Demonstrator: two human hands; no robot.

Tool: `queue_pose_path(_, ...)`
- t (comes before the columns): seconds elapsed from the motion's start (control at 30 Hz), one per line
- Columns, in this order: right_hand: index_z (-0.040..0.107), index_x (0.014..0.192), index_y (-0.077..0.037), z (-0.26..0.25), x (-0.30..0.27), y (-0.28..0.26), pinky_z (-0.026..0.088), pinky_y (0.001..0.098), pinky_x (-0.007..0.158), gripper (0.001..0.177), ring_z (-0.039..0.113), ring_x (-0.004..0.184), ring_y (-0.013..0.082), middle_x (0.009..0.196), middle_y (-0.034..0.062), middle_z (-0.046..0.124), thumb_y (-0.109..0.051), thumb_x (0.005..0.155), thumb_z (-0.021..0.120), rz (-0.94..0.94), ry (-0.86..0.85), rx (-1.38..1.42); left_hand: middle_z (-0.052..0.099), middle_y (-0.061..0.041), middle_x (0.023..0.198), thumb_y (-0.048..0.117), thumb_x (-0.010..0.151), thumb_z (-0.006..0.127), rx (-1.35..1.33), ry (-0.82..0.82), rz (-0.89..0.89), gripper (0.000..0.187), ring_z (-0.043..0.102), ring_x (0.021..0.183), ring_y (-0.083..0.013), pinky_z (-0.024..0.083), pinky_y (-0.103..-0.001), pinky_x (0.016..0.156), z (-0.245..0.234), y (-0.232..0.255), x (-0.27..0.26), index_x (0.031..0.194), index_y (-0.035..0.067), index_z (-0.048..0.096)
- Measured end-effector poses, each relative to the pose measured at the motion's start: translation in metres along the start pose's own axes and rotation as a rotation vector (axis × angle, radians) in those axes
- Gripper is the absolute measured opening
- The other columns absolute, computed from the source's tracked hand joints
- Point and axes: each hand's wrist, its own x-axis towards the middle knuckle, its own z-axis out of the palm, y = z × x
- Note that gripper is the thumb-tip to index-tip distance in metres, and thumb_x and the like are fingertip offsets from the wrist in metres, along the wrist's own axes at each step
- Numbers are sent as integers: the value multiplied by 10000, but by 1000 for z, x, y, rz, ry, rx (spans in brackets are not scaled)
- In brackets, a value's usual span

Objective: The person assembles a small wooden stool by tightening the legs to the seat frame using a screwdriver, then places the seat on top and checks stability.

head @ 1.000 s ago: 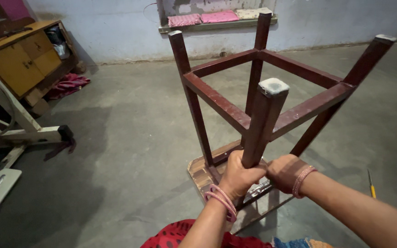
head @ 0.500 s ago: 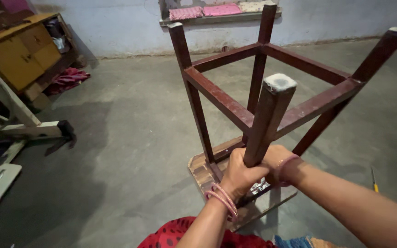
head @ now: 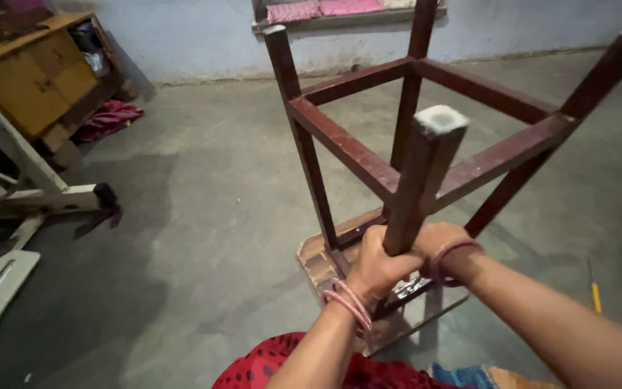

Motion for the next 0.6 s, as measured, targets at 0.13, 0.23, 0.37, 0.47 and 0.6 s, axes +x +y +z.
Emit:
queue_pose_path(0.13, 761, 1067, -283, 8, -10, -2, 574, 417, 883, 307, 718, 1017, 295, 1072, 90, 758, -188, 777, 727, -81, -57, 1, 639, -38, 677, 85, 775, 713, 7, 2, 45, 129, 604, 576, -104, 473, -268, 508, 4, 9, 1, 755, -31, 663)
queue_pose_path(0.23, 732, 1055, -241, 25, -20, 2, 576, 445, 810, 294, 722, 948, 317, 1035, 75, 740, -95, 810, 663, -252, 82, 40, 657, -32, 680, 88, 768, 704, -12, 4, 38, 118, 609, 569, -100, 482, -262, 504, 5, 8, -3, 757, -27, 677)
queue_pose_path(0.37, 709, 1034, -173, 33, -29, 17, 575, 455, 722, 207, 726, 856, 322, 967, 91, 718, -93, 856, 639, -381, 167, -216, 676, -28, 664, 88, 772, 688, -69, 10, -4, 110, 609, 551, -91, 476, -255, 495, 7, 11, -5, 742, -17, 683)
queue_pose_path(0.47, 732, 924, -158, 28, -29, 24, 571, 438, 728, 115, 723, 854, 300, 892, 80, 725, -120, 869, 639, -392, 107, -355, 629, -8, 656, 85, 786, 698, -4, 7, 42, 115, 587, 557, -78, 473, -257, 497, 8, 15, -4, 738, -15, 670)
queue_pose_path(0.6, 699, 959, -109, 27, -29, 25, 572, 441, 703, 145, 722, 815, 309, 815, 91, 729, -106, 821, 653, -417, 178, -333, 627, -12, 657, 85, 778, 696, -7, -10, 34, 110, 587, 558, -83, 471, -256, 501, 8, 17, -2, 745, -16, 668)
